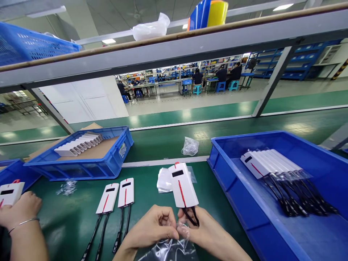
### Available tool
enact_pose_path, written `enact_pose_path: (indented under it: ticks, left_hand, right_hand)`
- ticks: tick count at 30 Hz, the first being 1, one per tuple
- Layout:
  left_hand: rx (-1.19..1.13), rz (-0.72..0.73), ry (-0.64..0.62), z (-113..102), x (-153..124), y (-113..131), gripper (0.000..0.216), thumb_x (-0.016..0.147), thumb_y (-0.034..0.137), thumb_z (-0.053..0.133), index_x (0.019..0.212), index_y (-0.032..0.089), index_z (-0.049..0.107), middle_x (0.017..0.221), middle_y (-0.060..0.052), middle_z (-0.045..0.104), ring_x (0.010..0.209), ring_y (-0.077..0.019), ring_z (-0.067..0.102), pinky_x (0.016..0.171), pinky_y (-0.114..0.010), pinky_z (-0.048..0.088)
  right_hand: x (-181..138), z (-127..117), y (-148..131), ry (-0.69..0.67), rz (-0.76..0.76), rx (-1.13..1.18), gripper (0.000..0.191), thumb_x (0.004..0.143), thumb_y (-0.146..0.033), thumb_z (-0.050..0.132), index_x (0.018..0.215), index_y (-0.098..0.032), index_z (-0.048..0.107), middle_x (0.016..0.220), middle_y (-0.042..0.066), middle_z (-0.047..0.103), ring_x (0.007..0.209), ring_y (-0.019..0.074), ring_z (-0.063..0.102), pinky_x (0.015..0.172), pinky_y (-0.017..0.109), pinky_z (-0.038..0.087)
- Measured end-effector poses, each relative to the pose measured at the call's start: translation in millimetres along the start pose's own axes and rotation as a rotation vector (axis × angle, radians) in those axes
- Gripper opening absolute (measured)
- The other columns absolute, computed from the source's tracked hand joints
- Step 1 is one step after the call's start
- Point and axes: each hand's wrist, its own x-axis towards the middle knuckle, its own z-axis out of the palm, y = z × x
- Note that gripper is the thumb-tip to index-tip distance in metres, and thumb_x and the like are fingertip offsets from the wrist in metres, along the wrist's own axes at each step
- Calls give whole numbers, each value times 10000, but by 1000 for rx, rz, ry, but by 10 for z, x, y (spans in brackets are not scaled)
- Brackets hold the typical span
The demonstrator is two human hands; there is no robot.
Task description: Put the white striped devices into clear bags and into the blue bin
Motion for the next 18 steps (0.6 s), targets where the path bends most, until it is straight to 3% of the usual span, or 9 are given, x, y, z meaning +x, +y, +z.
enact_pose_path:
  ticks: [7, 12, 18]
  left_hand:
    - [-43, -23, 28, 15, -9, 9, 359, 655, 433, 849, 727, 153, 635, 557, 53, 542, 493, -76, 428, 505, -207, 303]
    - [-78, -21, -15, 53, -21, 54, 374, 676, 451, 839, 745, 151, 626, 569, 45, 557, 499, -80, 453, 523, -207, 337]
    - [-129, 4, -8, 96, 8, 33, 401, 664, 445, 853, 794, 163, 599, 600, 52, 561, 521, -81, 466, 522, -197, 326]
  right_hand:
    - [-10, -27, -5, 95, -9, -39, 387, 932, -546, 589, 994, -167, 628, 889, 13, 595, 805, 190, 556, 684, 273, 467]
    - [-9, 28, 19, 82, -24, 26, 350, 860, -470, 729, 1013, -169, 637, 1009, 31, 631, 980, 224, 597, 851, 280, 499]
    - [47, 75, -35, 156, -14, -56, 389, 916, -559, 610, 887, -173, 644, 847, 12, 634, 819, 211, 594, 700, 284, 478]
